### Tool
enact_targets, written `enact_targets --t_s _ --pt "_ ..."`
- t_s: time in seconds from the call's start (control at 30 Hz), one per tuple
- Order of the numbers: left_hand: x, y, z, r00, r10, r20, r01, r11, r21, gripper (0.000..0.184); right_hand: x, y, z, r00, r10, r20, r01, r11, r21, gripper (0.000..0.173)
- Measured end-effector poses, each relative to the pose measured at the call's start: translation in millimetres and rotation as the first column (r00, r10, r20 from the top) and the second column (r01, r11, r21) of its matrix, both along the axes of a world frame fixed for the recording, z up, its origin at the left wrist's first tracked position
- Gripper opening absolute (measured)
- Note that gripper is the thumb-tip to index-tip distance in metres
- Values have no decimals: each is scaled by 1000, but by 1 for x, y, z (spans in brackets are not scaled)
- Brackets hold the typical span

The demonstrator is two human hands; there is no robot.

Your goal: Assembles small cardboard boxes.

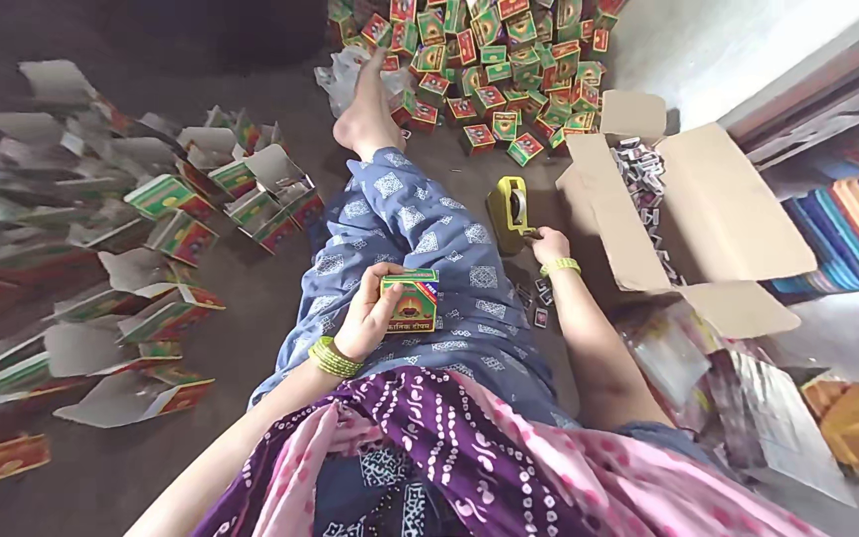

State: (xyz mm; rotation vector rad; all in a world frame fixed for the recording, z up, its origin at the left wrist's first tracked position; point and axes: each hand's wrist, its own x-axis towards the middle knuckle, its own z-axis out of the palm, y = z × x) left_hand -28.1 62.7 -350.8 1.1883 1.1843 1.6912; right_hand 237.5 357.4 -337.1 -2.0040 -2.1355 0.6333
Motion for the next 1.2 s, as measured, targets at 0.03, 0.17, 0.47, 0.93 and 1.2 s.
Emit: enact_targets --t_s 0.03,0.17,0.47,0.93,1.2 --pt "0 1 -1 1000 9 -10 -9 1000 16 31 -5 -7 5 985 44 -168 -42 999 14 23" --pt "-1 3 -6 998 42 -53 -41 999 18 28 -48 -81 47 589 57 -806 -239 965 -106 26" --pt "-4 0 -10 983 87 -161 -77 995 67 45 -116 -187 71 408 26 -913 -614 747 -253 24" --pt "-2 -4 -2 972 55 -229 -51 998 24 64 -128 -182 49 555 17 -831 -369 901 -228 61" --pt "-36 0 16 986 31 166 1 982 -190 48 -112 -179 34 501 614 -609 -720 687 100 51"
